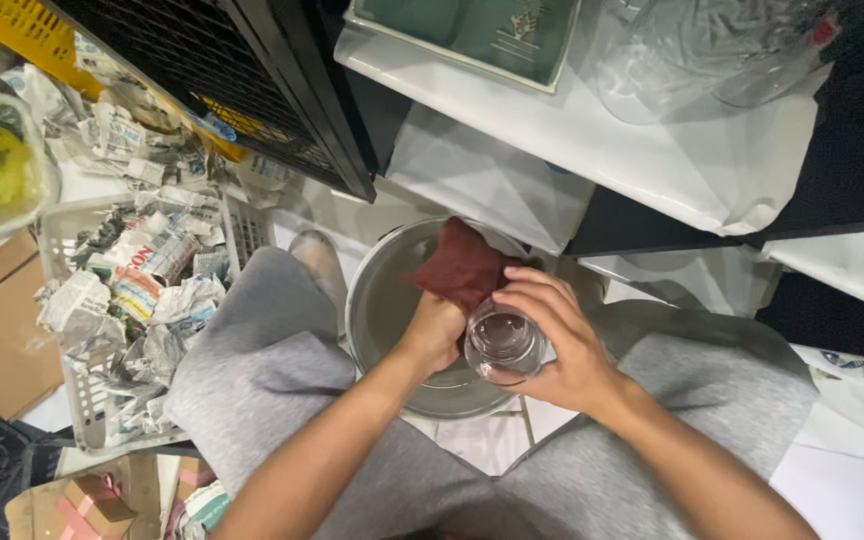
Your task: The person wipes various ceramic and glass items, including a rectangular dish, a glass, a blue cup, a white cup, a saucer, and a small bowl, using a red cloth. Each item is wiped and then placed on a nearby shelf.
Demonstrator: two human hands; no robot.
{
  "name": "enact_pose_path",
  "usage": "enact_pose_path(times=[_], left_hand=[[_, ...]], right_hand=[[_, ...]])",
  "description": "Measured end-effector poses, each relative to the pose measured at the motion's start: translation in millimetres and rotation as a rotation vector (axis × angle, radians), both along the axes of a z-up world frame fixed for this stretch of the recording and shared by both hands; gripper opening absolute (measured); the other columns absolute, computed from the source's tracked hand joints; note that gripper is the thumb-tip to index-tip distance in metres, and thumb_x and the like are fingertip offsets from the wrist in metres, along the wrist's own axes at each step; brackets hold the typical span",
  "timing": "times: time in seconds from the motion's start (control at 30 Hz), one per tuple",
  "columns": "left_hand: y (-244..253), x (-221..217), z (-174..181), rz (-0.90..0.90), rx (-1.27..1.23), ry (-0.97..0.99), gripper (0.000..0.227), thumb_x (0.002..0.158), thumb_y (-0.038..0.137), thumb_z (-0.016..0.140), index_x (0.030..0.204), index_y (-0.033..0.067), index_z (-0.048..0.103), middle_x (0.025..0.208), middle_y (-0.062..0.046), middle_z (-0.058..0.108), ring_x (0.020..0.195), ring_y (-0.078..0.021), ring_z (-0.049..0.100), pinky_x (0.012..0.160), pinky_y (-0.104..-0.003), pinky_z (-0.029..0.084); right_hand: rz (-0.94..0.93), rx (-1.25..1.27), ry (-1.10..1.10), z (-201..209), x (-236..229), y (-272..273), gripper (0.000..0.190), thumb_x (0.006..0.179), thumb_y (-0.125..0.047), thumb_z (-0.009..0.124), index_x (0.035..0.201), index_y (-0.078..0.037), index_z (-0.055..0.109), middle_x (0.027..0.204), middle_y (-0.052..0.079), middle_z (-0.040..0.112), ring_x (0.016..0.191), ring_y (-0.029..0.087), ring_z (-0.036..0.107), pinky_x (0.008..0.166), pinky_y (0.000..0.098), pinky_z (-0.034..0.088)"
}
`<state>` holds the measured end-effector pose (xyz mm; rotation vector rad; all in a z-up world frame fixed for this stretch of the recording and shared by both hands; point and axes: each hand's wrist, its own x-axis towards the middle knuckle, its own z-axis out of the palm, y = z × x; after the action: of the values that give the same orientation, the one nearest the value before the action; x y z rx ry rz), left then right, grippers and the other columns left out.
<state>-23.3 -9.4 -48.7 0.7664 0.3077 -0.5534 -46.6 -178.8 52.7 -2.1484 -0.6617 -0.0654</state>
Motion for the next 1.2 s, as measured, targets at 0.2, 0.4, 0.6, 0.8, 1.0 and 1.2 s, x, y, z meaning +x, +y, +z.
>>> enact_pose_path(times=[0.2,0.4,0.6,0.8,1.0,1.2], left_hand=[[11,6,39,-0.125,-0.15,-0.004,0.044,0.103,0.034,0.062,0.133,0.0021,0.059,0.124,-0.009,0.066,0.108,-0.0183,0.068,0.089,-0.033,0.06],[17,8,55,-0.226,-0.237,-0.118,0.063,0.101,0.055,0.056,0.14,0.0067,0.053,0.131,-0.008,0.063,0.116,-0.0209,0.064,0.095,-0.041,0.054],[23,17,58,-0.137,-0.187,-0.138,0.073,0.096,0.066,0.053,0.132,0.0025,0.054,0.129,-0.011,0.063,0.116,-0.0246,0.065,0.097,-0.043,0.055],[34,14,62,-0.136,-0.116,-0.39,0.063,0.111,0.058,0.047,0.13,-0.0015,0.054,0.124,-0.014,0.061,0.107,-0.0244,0.064,0.094,-0.041,0.055],[36,4,22,-0.355,-0.211,-0.111,0.057,0.102,0.042,0.041,0.144,0.0036,0.046,0.132,-0.006,0.061,0.1,-0.0084,0.061,0.085,-0.026,0.052],[34,-21,-48,-0.316,-0.687,-0.226,0.044,0.123,0.017,0.045,0.164,0.0054,0.036,0.139,-0.013,0.057,0.108,-0.0176,0.06,0.085,-0.026,0.051]], right_hand=[[-0.175,0.001,0.114,2,-2,-5,0.083,0.064,-0.022,0.096,0.137,-0.009,0.059,0.132,0.014,0.056,0.121,0.029,0.062,0.099,0.0372,0.057],[-0.197,-0.145,0.101,6,2,-19,0.09,0.06,-0.016,0.09,0.143,-0.006,0.056,0.132,0.018,0.059,0.119,0.036,0.061,0.1,0.0445,0.053],[-0.29,-0.167,0.051,2,3,-24,0.075,0.066,-0.026,0.094,0.126,-0.006,0.054,0.116,0.013,0.071,0.106,0.033,0.063,0.091,0.0425,0.052],[-0.283,-0.146,0.038,9,3,-30,0.075,0.067,-0.023,0.094,0.133,-0.008,0.06,0.117,0.013,0.07,0.102,0.027,0.067,0.089,0.0403,0.057],[-0.203,-0.03,0.038,12,1,-28,0.076,0.064,-0.024,0.096,0.131,-0.007,0.064,0.128,0.015,0.065,0.116,0.028,0.066,0.098,0.0366,0.056],[-0.151,0.027,0.12,7,-3,-30,0.074,0.067,-0.025,0.096,0.131,-0.007,0.064,0.126,0.013,0.067,0.112,0.024,0.07,0.094,0.0347,0.059]])
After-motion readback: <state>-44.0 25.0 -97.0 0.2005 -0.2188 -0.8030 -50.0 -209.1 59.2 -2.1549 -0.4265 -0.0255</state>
